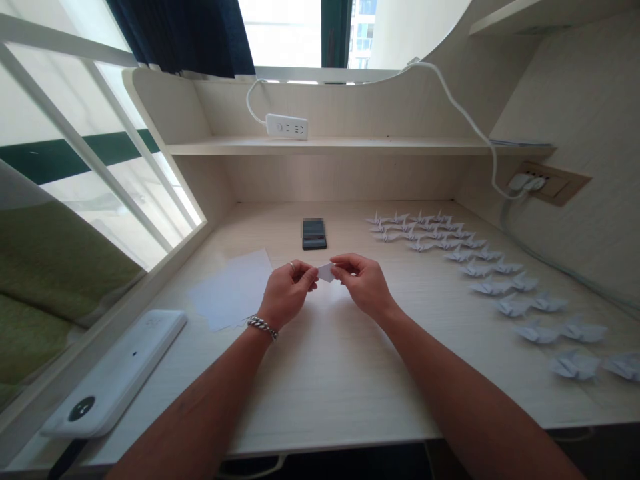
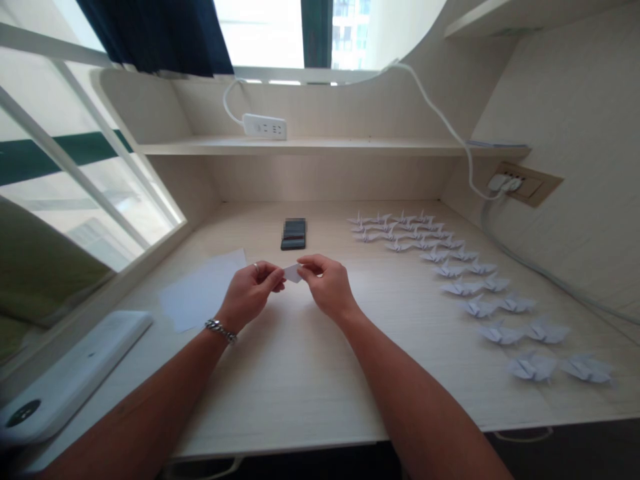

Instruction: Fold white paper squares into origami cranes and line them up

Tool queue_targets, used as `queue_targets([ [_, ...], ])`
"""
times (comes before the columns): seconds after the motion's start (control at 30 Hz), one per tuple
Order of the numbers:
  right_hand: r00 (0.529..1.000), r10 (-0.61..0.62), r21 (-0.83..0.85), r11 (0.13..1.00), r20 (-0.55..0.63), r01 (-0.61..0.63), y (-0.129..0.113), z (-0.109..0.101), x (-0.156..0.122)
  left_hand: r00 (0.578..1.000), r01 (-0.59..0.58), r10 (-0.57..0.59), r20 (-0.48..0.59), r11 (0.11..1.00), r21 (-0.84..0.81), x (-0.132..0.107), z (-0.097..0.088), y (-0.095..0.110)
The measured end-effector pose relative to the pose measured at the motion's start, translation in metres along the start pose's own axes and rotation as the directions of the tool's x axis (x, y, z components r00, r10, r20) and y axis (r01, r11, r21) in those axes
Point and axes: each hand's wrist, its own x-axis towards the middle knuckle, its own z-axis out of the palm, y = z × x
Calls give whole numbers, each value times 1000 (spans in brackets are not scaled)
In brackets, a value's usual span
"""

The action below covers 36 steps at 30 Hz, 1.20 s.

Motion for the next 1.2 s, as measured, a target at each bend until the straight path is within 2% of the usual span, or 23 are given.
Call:
queue_targets([
  [0.13, 982, -182, -181, 969, -57, 169, -2, 1, -4, 1000, 13, -13, -3, 995, -97, -2, 3, 0],
  [0.3, 964, -258, -281, 932, -64, 231, -6, 3, -7, 1000, 27, -28, -5, 984, -176, -3, 6, 0],
  [0.57, 967, -247, -309, 926, -60, 217, -5, 4, -7, 999, 46, -46, 6, 973, -226, -3, 7, 1],
  [0.83, 964, -250, -334, 920, -93, 206, -2, 5, -8, 1000, 23, -20, 16, 978, -207, -4, 9, 0],
  [1.2, 972, -211, -268, 947, -100, 178, -3, 6, -8, 999, -22, 28, 40, 987, -159, -5, 9, -2],
])
